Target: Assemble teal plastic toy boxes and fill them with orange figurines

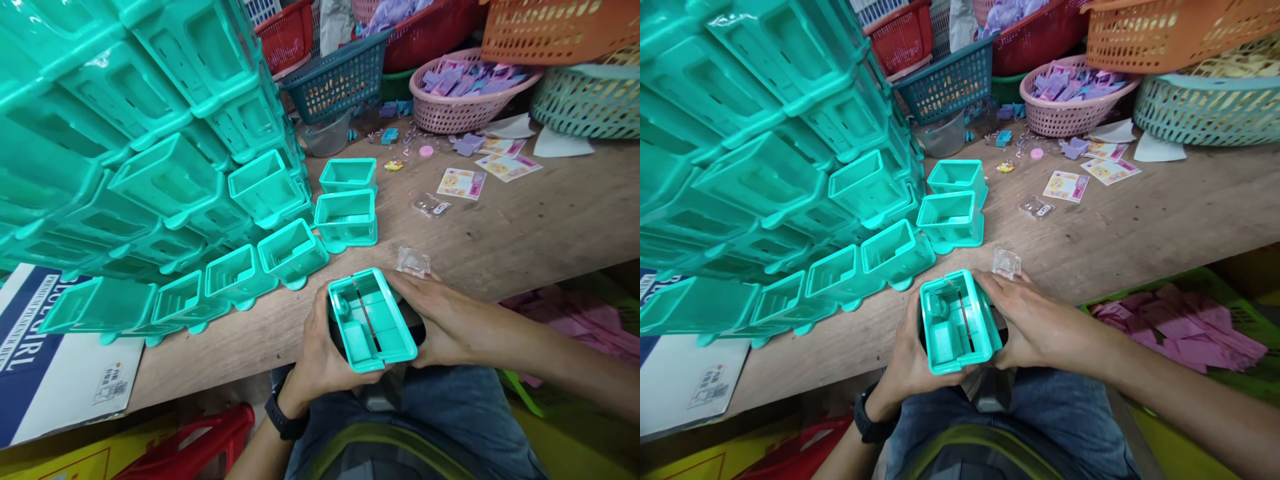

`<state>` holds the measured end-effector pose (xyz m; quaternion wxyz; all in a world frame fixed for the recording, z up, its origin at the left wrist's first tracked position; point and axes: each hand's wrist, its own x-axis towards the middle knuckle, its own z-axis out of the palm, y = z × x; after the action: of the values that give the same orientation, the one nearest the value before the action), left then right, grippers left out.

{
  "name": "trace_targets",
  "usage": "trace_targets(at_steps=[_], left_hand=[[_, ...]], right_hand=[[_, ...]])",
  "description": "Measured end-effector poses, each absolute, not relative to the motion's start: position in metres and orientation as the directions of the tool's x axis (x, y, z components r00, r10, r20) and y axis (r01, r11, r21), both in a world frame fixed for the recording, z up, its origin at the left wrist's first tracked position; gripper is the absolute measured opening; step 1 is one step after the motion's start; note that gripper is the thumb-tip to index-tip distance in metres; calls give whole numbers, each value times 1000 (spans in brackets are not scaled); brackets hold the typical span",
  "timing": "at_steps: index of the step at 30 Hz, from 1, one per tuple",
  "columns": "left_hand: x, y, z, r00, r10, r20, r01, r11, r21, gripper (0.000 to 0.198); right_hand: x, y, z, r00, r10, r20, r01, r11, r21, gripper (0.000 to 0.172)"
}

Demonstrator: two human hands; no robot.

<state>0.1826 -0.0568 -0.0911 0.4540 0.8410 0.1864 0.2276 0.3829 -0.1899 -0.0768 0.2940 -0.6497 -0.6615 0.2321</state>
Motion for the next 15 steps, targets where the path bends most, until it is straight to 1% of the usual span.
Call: trace_targets(at_steps=[3,7,13,15], left_hand=[[184,-58,-89,824,527,209,107,-506,856,108],[185,-58,-89,820,534,204,97,-481,871,109],[186,-60,-87,811,541,221,102,-504,858,105],[186,-60,-87,816,536,215,103,-500,860,104]], right_hand=[[383,-189,-74,12,998,58,720,32,-694,112],[383,-188,-72,19,998,52,711,24,-703,100],[383,-188,-74,25,997,78,720,36,-693,92],[384,-190,-75,12,996,84,715,50,-697,96]])
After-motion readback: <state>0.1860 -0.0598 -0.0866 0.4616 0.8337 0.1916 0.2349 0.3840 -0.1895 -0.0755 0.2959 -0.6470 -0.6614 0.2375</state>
